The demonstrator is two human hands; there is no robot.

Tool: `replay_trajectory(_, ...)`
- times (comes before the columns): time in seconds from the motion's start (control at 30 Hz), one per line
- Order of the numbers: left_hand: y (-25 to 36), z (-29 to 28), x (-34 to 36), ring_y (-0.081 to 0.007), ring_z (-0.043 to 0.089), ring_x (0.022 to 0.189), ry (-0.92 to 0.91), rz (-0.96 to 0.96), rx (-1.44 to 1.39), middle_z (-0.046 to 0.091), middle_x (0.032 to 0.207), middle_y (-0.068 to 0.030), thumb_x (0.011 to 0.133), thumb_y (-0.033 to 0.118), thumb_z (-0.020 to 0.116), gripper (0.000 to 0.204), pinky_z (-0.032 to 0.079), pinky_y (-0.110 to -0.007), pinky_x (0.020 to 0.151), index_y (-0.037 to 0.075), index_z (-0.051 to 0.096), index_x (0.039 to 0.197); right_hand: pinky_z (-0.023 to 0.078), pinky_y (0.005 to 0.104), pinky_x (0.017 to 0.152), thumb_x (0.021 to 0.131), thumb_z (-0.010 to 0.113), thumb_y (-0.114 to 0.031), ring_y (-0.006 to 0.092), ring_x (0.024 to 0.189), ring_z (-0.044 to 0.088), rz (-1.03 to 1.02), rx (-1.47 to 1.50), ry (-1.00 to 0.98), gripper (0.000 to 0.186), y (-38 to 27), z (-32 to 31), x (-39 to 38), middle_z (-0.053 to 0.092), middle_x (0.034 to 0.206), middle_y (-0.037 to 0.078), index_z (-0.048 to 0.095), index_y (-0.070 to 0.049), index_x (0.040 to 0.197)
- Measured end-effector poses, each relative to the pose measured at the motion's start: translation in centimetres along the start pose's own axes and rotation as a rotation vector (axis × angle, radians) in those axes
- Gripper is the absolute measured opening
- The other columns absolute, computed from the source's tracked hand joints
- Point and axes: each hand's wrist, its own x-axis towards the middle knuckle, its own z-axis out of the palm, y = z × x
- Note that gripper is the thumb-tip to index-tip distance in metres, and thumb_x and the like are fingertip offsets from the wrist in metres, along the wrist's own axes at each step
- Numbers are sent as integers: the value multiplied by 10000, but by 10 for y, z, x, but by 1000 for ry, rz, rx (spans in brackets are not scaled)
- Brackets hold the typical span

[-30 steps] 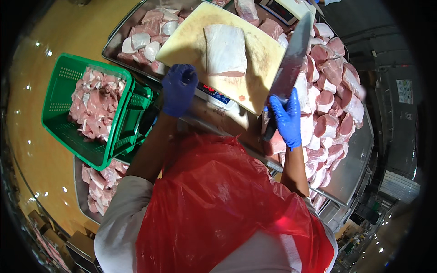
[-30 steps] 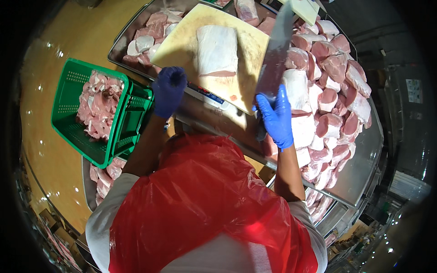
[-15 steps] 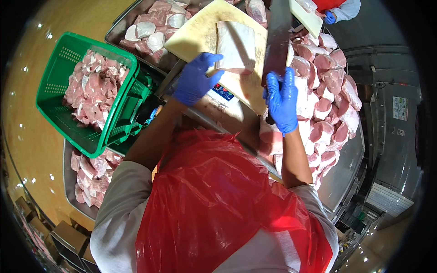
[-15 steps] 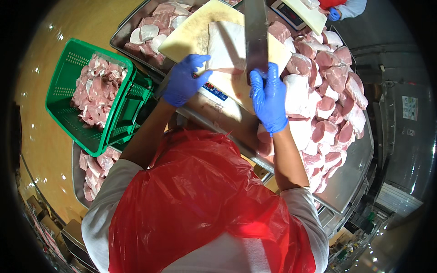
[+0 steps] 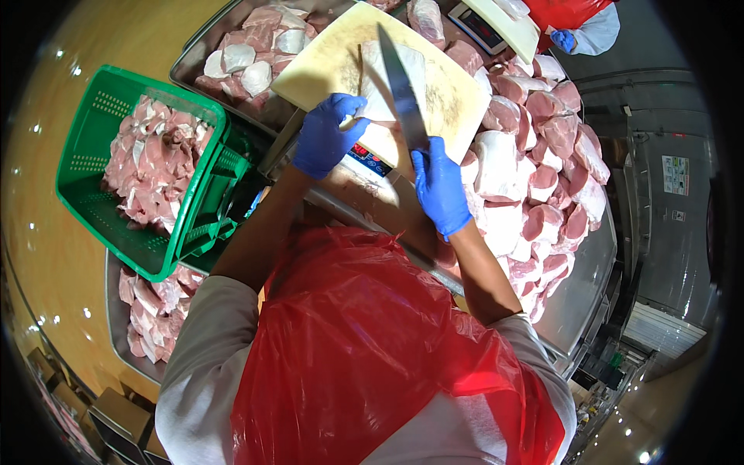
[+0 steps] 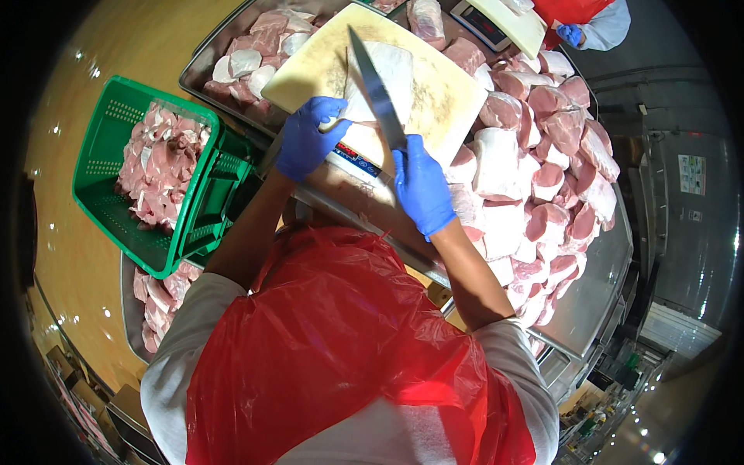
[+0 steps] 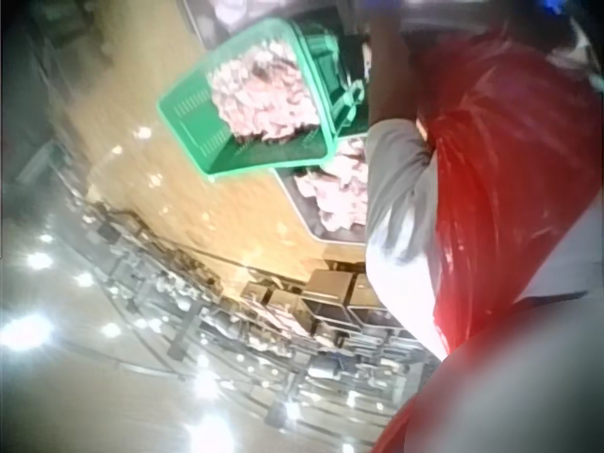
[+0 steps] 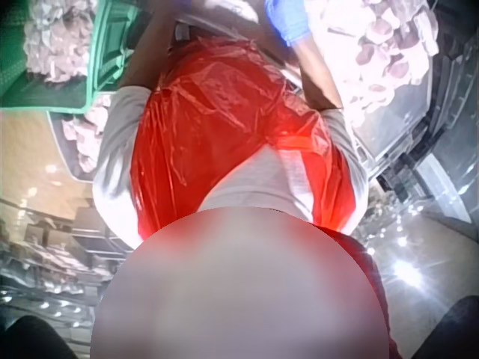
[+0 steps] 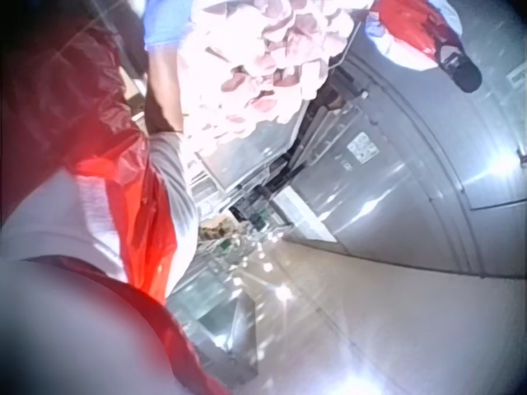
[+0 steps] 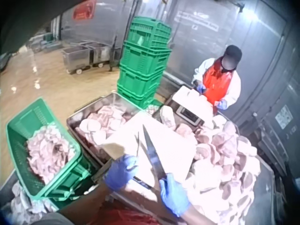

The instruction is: The person uses a knife to trim fat from pork pieces on a cutting board. They place trimmed pieces into a green basket and continue processing additional cuts from a metal tray.

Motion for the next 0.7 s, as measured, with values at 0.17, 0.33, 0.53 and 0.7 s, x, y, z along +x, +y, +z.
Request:
replay_trajectory(0.17, -9, 3, -11, -311, 649, 785, -132, -27, 185, 638, 838, -91, 799, 98, 718, 137, 538, -417, 703, 117, 618, 891, 463, 545, 611, 977, 562, -94, 495, 745, 616, -67, -87, 6, 200, -25, 20, 33, 633, 849, 307, 426, -3, 1092)
replay_trajectory(0.33, -17, 4, -23, -299, 641, 763, -30, 23, 168, 627, 820, -77, 804, 119, 712, 133, 532, -414, 681, 126, 599, 874, 507, 530, 616, 982, 515, -150, 459, 712, 639, -139, -205, -43, 222, -32, 32, 54, 638, 872, 272, 437, -26, 1149)
replay_trajectory(0.53, -17, -1, -26, -274, 637, 726, -29, 36, 139, 610, 792, -72, 800, 100, 714, 148, 529, -402, 661, 112, 588, 878, 542, 513, 629, 942, 506, -101, 436, 766, 673, -46, -429, -374, 274, 1, -12, 6, 643, 902, 247, 430, -42, 1199)
replay_trajectory(0.7, -22, -18, -25, -259, 641, 747, 45, -113, 94, 626, 844, -75, 815, 69, 691, 133, 522, -383, 658, 99, 582, 886, 531, 510, 616, 919, 570, -98, 434, 741, 667, -66, -545, -565, 297, 49, -94, -24, 635, 878, 231, 432, -59, 1179)
